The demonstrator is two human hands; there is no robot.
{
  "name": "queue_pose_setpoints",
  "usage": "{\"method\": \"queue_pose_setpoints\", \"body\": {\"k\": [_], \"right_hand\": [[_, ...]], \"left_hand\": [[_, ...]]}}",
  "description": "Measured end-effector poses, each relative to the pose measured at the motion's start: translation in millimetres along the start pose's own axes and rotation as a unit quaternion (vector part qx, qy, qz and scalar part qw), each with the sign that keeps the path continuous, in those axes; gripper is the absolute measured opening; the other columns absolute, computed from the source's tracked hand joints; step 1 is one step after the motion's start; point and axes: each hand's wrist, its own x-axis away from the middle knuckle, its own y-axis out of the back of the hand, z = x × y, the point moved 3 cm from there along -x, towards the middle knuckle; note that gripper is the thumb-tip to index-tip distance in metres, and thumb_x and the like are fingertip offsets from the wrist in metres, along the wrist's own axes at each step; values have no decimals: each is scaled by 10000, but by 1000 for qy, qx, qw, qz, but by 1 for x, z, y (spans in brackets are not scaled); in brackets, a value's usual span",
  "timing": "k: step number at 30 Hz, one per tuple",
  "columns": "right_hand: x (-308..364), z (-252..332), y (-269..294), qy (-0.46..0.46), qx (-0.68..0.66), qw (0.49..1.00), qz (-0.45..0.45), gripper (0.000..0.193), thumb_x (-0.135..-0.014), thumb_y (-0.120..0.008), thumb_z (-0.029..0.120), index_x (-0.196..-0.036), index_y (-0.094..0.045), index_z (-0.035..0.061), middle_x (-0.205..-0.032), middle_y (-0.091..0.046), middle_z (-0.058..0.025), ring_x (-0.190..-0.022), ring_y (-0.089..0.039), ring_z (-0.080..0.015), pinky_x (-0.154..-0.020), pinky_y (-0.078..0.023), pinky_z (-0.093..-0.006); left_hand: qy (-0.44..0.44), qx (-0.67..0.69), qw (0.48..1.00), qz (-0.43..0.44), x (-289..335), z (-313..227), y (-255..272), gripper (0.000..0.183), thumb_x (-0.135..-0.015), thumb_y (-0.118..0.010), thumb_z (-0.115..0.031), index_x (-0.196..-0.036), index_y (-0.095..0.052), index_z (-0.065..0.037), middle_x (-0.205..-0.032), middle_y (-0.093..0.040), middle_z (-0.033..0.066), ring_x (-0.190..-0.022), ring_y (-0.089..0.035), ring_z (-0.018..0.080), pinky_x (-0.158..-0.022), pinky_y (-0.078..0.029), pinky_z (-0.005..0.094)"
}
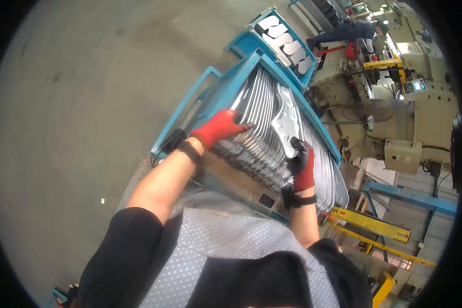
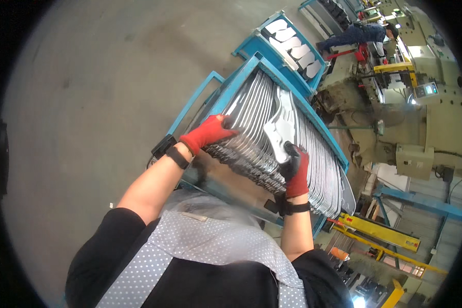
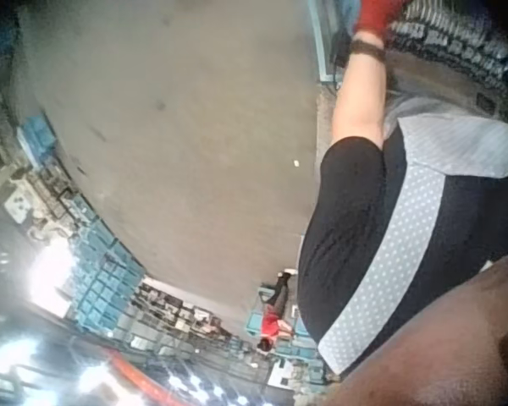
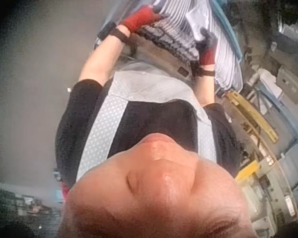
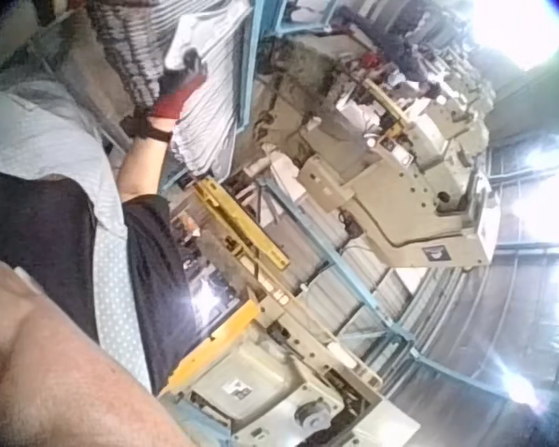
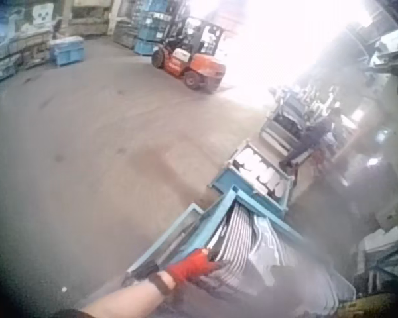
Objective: Operating a stamping press to form metal automotive components and then organizing the finished parts into storage racks.
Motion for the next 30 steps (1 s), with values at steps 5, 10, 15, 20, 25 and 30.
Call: {"method": "queue_pose_setpoints", "body": {"k": [5, 10, 15, 20, 25, 30], "right_hand": [[-7, 9, -14, -413, -398, 811, -119, 253, -735, -585, 53, -973, -555, -26, -811, -611, -97, -742, -575, -177, -681, -451, -302], [-63, 66, -12, -325, -130, 933, -81, 446, -750, -558, 51, -1179, -466, -31, -960, -610, -230, -817, -618, -317, -735, -475, -354], [-97, 98, 1, -317, -114, 941, 11, 464, -748, -520, 48, -1203, -467, -27, -977, -600, -288, -943, -583, -397, -803, -461, -413], [-119, 96, 10, -256, -39, 964, 51, 490, -734, -521, 76, -1212, -479, -20, -1004, -604, -266, -958, -579, -397, -842, -450, -425], [-151, 77, -16, -279, -62, 950, 126, 407, -721, -500, 88, -1100, -527, -58, -1002, -601, -271, -984, -564, -405, -862, -442, -423], [-157, 57, -56, -268, -71, 950, 143, 294, -724, -490, 87, -967, -541, -69, -961, -598, -289, -957, -568, -416, -842, -452, -433]], "left_hand": [[3, 43, 998, 46, -3, 1, 4, 570, -794, -634, -444, -1118, -570, 21, -1041, -607, 227, -993, -577, 359, -870, -453, 380], [-36, 107, 991, 66, -5, 5, 5, 416, -834, -604, -339, -1064, -586, 7, -1004, -608, 217, -933, -594, 337, -810, -465, 370], [-59, 123, 988, 67, -6, 16, -5, 401, -833, -595, -321, -1058, -575, 10, -1007, -600, 227, -944, -582, 359, -807, -460, 389], [-28, 104, 987, 122, -5, 17, -6, 490, -822, -614, -355, -1167, -556, -10, -1167, -573, 182, -1092, -548, 294, -915, -428, 361], [-20, 98, 990, 101, 8, 8, -5, 610, -795, -641, -387, -1243, -483, -5, -1213, -544, 181, -1131, -516, 310, -953, -408, 360], [-110, 91, 989, -37, 23, 8, -26, 586, -764, -660, -299, -1226, -458, 0, -1179, -518, 229, -1124, -482, 372, -948, -392, 405]]}}
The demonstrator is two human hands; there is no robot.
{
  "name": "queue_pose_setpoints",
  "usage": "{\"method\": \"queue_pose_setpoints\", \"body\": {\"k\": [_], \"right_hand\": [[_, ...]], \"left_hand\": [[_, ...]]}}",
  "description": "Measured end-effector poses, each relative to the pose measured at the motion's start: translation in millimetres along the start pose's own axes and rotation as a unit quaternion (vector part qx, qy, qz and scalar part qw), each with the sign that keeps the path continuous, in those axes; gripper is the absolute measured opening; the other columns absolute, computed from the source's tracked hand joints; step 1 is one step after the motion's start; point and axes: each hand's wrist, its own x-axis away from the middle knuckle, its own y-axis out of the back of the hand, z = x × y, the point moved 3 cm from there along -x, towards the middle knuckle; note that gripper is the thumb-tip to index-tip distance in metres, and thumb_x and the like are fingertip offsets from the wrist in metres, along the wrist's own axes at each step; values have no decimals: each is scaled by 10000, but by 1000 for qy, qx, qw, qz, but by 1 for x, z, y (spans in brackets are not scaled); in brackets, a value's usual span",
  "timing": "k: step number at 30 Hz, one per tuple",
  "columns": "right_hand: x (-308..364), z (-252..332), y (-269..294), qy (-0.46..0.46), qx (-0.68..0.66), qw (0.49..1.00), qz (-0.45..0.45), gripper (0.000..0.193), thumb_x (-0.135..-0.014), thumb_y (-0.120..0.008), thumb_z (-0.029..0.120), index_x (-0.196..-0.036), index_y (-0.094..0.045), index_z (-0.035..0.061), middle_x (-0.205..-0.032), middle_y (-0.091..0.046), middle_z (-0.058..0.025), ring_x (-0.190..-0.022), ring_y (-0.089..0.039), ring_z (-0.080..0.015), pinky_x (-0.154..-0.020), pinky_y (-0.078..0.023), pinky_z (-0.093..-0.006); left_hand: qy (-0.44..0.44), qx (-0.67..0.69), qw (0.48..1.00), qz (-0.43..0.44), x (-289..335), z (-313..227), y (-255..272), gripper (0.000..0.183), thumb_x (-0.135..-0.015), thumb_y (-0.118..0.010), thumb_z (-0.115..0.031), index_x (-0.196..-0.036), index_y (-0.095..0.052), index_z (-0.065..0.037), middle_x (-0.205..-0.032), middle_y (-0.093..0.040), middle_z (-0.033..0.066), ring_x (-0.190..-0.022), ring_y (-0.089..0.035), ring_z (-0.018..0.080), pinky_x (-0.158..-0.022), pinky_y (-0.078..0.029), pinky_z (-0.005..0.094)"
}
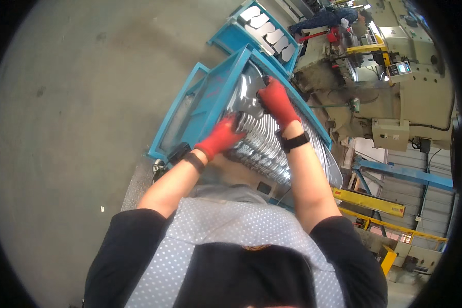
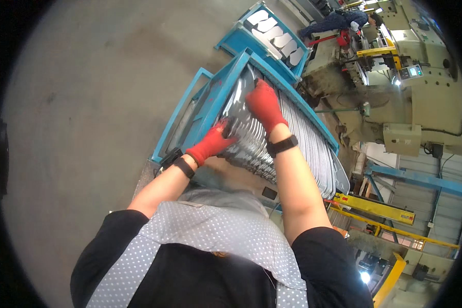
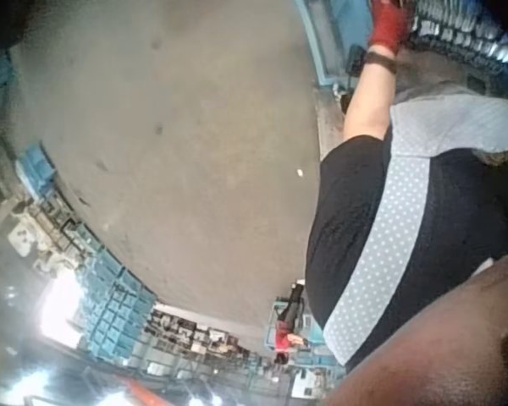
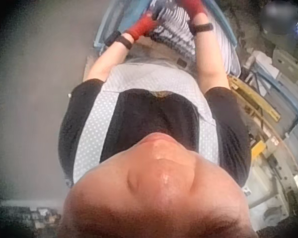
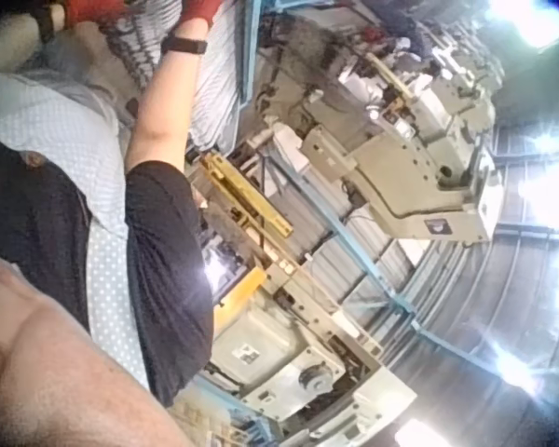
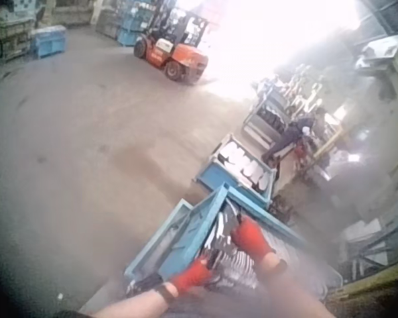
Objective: Operating a stamping press to form metal automotive components and then organizing the finished parts into storage racks.
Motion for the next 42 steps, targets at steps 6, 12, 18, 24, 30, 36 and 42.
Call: {"method": "queue_pose_setpoints", "body": {"k": [6, 12, 18, 24, 30, 36, 42], "right_hand": [[19, 5, -27, -27, 14, 999, -21, 321, -770, -478, 123, -1028, -483, -70, -942, -594, -311, -914, -576, -443, -821, -455, -461], [28, 4, -33, -60, 20, 998, 20, 418, -773, -495, 115, -1133, -448, -92, -924, -606, -298, -907, -593, -420, -814, -471, -439], [44, 15, -68, -29, 79, 996, -11, 590, -789, -519, 145, -1278, -316, -114, -931, -613, -282, -879, -597, -421, -792, -480, -435], [39, 10, -80, -5, 163, 984, 74, 612, -811, -471, 154, -1285, -262, -173, -960, -620, -265, -890, -621, -378, -785, -491, -430], [12, -10, -53, 3, 124, 991, 57, 398, -774, -493, 114, -1120, -462, -82, -919, -615, -274, -916, -595, -412, -809, -472, -445], [6, -15, -76, -5, 129, 991, 29, 322, -800, -435, 124, -1043, -494, -78, -982, -603, -295, -937, -588, -432, -839, -462, -456], [-8, -5, -59, 52, 155, 982, 91, 329, -805, -441, 153, -1026, -512, -79, -986, -603, -296, -958, -592, -402, -843, -462, -436]], "left_hand": [[21, -89, 995, -44, 11, 2, -18, 732, -697, -721, -290, -1256, -376, 34, -1254, -438, 250, -1181, -413, 401, -992, -349, 430], [145, -131, 969, -152, 24, -19, -38, 720, -693, -735, -258, -1234, -369, 44, -1212, -438, 275, -1162, -384, 460, -989, -328, 479], [132, 67, 952, -269, 51, 36, -63, 658, -710, -727, -219, -1185, -375, 68, -1177, -445, 302, -1134, -422, 419, -968, -336, 470], [116, 161, 958, -205, 60, 13, -38, 437, -737, -684, -130, -1086, -473, 28, -947, -600, 186, -902, -577, 346, -830, -433, 431], [47, 17, 992, -117, 51, -4, -2, 401, -751, -676, -133, -1072, -476, 3, -946, -589, 191, -882, -584, 331, -761, -458, 404], [50, 3, 997, -65, 40, 5, -2, 406, -753, -680, -147, -1064, -473, 10, -960, -578, 225, -925, -559, 381, -774, -448, 439], [29, -96, 995, -14, 25, 21, 0, 495, -776, -669, -173, -1156, -442, 48, -963, -607, 211, -912, -586, 376, -781, -465, 403]]}}
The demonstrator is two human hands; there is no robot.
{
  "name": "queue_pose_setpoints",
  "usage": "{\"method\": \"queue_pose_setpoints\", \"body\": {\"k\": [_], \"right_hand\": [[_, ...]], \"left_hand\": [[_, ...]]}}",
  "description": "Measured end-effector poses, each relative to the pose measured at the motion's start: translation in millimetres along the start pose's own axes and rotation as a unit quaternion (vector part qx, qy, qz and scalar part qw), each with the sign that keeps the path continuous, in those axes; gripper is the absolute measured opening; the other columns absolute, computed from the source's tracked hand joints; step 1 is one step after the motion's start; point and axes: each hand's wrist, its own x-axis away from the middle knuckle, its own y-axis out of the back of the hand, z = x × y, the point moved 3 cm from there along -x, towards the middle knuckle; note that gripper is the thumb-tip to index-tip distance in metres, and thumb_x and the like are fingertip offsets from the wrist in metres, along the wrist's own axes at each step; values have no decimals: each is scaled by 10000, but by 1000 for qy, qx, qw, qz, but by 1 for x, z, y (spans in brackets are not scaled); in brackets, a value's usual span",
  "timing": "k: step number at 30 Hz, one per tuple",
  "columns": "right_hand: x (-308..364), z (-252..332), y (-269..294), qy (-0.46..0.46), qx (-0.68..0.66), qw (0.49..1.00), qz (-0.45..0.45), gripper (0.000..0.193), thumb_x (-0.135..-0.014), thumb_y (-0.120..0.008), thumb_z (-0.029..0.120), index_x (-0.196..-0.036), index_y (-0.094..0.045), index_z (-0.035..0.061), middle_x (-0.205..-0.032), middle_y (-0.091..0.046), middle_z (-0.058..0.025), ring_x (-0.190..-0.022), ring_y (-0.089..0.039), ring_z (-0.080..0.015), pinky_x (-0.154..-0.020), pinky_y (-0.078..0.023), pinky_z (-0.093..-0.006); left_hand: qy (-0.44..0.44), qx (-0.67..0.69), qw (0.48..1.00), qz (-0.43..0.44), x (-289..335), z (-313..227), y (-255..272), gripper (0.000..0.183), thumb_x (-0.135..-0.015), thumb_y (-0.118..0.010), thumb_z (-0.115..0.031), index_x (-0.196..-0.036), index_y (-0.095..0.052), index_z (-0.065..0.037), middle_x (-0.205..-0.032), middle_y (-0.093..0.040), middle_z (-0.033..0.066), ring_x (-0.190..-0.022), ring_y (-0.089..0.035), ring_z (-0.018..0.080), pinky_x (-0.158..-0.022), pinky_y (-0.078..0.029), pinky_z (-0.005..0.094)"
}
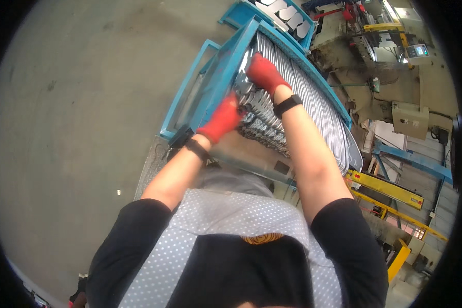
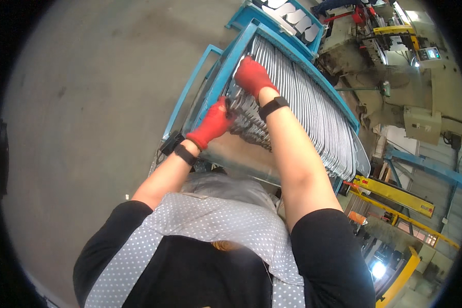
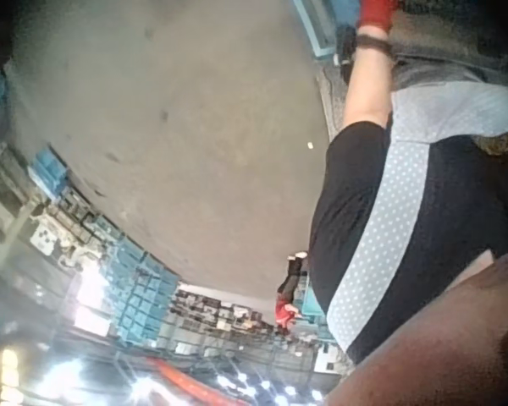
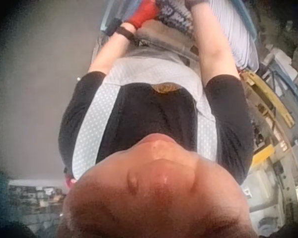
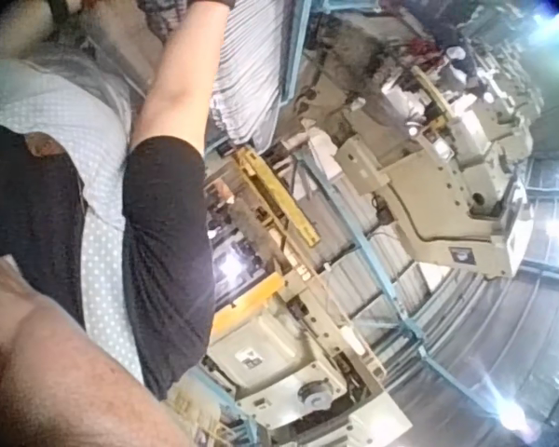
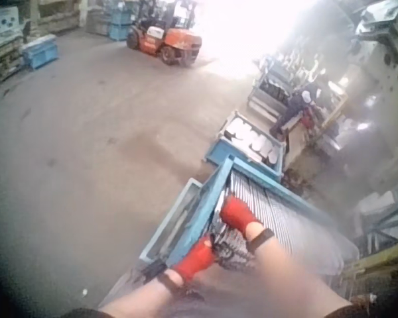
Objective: Operating a stamping press to form metal automotive components and then organizing the finished parts into storage racks.
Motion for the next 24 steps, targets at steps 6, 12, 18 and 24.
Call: {"method": "queue_pose_setpoints", "body": {"k": [6, 12, 18, 24], "right_hand": [[1, -16, -10, -39, -54, 997, -38, 431, -783, -502, 183, -1120, -478, -85, -996, -602, -292, -960, -587, -412, -858, -455, -441], [29, -19, -8, -98, -276, 945, -143, 684, -735, -645, 275, -1248, -381, -92, -1000, -599, -298, -982, -575, -419, -854, -464, -421], [74, 20, 4, -111, -249, 950, -153, 770, -757, -675, 348, -1282, -320, -89, -983, -591, -297, -942, -586, -408, -781, -484, -438], [153, 0, -16, -8, -133, 965, -225, 592, -799, -626, 267, -1263, -389, -15, -974, -572, -224, -905, -573, -373, -761, -474, -447]], "left_hand": [[23, 94, 995, 11, -6, -3, 13, 465, -766, -707, -260, -1100, -494, -19, -982, -588, 190, -911, -571, 344, -797, -450, 422], [71, 92, 992, 46, -11, -15, 40, 688, -712, -756, -255, -1275, -422, -44, -1224, -511, 173, -1152, -480, 314, -966, -381, 389], [-13, 100, 995, 24, -35, 9, 15, 782, -702, -748, -219, -1343, -342, -31, -1291, -444, 172, -1222, -411, 308, -1015, -347, 368], [-75, 30, 996, 38, -50, -18, 14, 609, -778, -638, -109, -1323, -380, -22, -1270, -480, 163, -1165, -470, 285, -965, -393, 359]]}}
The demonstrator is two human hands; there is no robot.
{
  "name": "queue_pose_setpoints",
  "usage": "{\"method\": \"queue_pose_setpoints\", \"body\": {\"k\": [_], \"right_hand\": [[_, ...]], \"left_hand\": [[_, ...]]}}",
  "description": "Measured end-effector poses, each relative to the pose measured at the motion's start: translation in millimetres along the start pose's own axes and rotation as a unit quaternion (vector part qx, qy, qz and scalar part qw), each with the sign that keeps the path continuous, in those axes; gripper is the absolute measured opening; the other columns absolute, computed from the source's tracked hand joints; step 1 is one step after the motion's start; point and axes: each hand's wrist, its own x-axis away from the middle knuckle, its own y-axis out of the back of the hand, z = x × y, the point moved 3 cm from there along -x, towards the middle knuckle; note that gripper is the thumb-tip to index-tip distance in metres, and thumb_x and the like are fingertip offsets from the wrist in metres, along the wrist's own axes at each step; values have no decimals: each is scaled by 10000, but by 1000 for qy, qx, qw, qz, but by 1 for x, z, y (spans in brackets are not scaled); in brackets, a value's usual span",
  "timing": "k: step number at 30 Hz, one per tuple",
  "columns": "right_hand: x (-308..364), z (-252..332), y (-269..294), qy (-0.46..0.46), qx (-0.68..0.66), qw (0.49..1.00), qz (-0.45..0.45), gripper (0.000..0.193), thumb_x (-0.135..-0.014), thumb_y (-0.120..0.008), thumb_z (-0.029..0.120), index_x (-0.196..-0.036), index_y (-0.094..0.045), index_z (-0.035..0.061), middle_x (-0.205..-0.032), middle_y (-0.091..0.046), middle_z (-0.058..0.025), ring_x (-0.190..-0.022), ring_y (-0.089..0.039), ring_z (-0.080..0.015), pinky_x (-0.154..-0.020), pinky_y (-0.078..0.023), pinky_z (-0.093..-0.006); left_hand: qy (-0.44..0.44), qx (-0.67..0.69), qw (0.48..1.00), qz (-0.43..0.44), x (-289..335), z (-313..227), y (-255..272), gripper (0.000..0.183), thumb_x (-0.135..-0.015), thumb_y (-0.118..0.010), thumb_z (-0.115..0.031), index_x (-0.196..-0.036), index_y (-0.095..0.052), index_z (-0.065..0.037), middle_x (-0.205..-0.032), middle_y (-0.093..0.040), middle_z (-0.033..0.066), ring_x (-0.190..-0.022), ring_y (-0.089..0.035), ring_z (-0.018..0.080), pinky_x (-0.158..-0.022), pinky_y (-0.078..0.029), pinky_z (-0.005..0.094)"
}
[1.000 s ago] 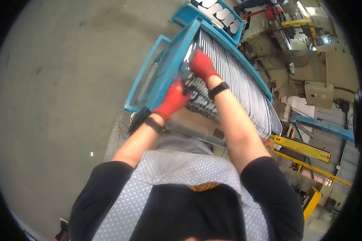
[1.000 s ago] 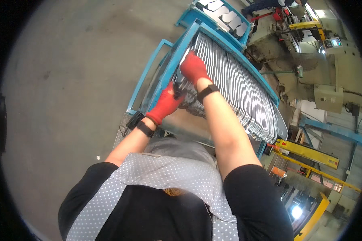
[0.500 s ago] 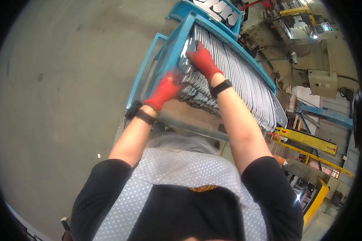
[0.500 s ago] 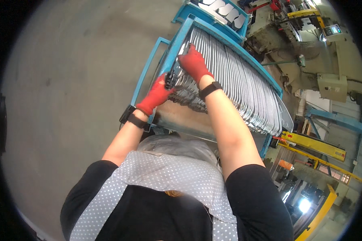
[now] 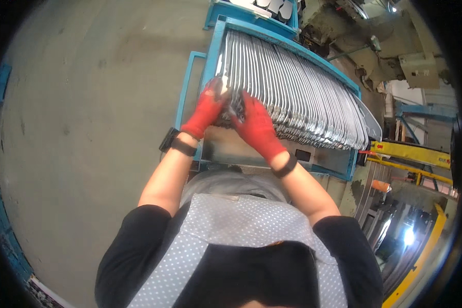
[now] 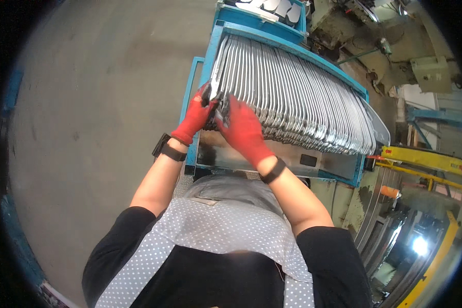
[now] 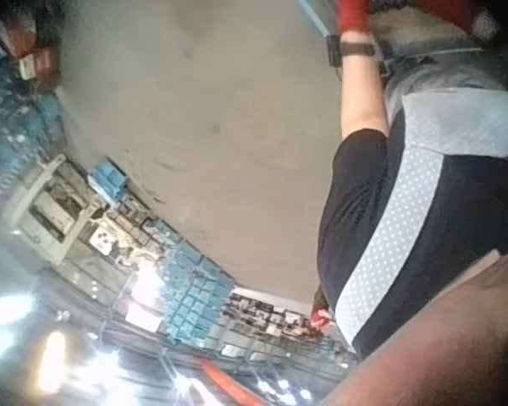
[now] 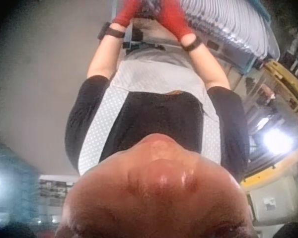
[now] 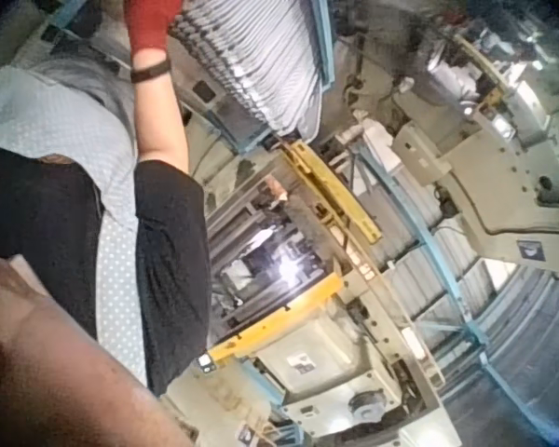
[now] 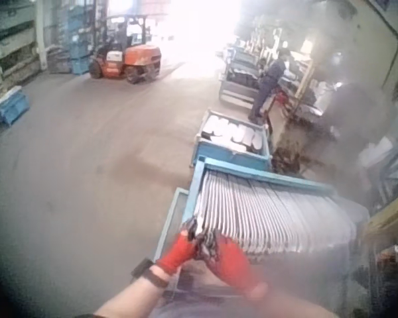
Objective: Operating a stamping press to form metal automotive components and then organizing the finished parts into storage racks.
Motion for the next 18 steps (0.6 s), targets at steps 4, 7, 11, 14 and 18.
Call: {"method": "queue_pose_setpoints", "body": {"k": [4, 7, 11, 14, 18], "right_hand": [[60, -33, 10, -121, -54, 987, 92, 555, -804, -629, 250, -1260, -415, 15, -1004, -570, -206, -893, -569, -362, -784, -465, -429], [101, -62, -12, -145, -40, 985, 82, 472, -833, -564, 279, -1206, -443, 16, -1011, -563, -225, -898, -569, -370, -761, -466, -450], [117, -66, -25, -146, -35, 984, 101, 454, -845, -536, 283, -1205, -446, 21, -1028, -563, -224, -909, -568, -372, -779, -461, -455], [114, -60, -22, -131, -61, 984, 105, 444, -844, -534, 270, -1204, -452, 22, -1034, -565, -217, -921, -567, -361, -788, -460, -453], [112, -60, -26, -65, -72, 994, 58, 380, -833, -545, 252, -1139, -492, 33, -1041, -570, -185, -920, -567, -341, -764, -469, -443]], "left_hand": [[9, 19, 999, -40, 1, -21, -2, 491, -827, -555, -7, -1299, -420, -17, -1203, -550, 172, -1102, -537, 280, -925, -423, 342], [0, -41, 999, -34, -10, -45, 2, 426, -863, -552, -90, -1266, -443, -8, -1044, -584, 174, -841, -532, 229, -738, -443, 323], [-5, -63, 997, -48, -15, -28, 7, 377, -885, -561, -202, -1225, -499, -51, -759, -583, 109, -585, -473, 130, -568, -434, 290], [50, -68, 996, -35, -14, -15, 3, 391, -881, -575, -255, -1238, -508, -111, -619, -516, 61, -552, -431, 103, -534, -406, 288], [127, -4, 992, -26, -16, -8, 1, 405, -894, -552, -169, -1268, -472, -37, -774, -531, 67, -706, -481, 109, -630, -420, 298]]}}
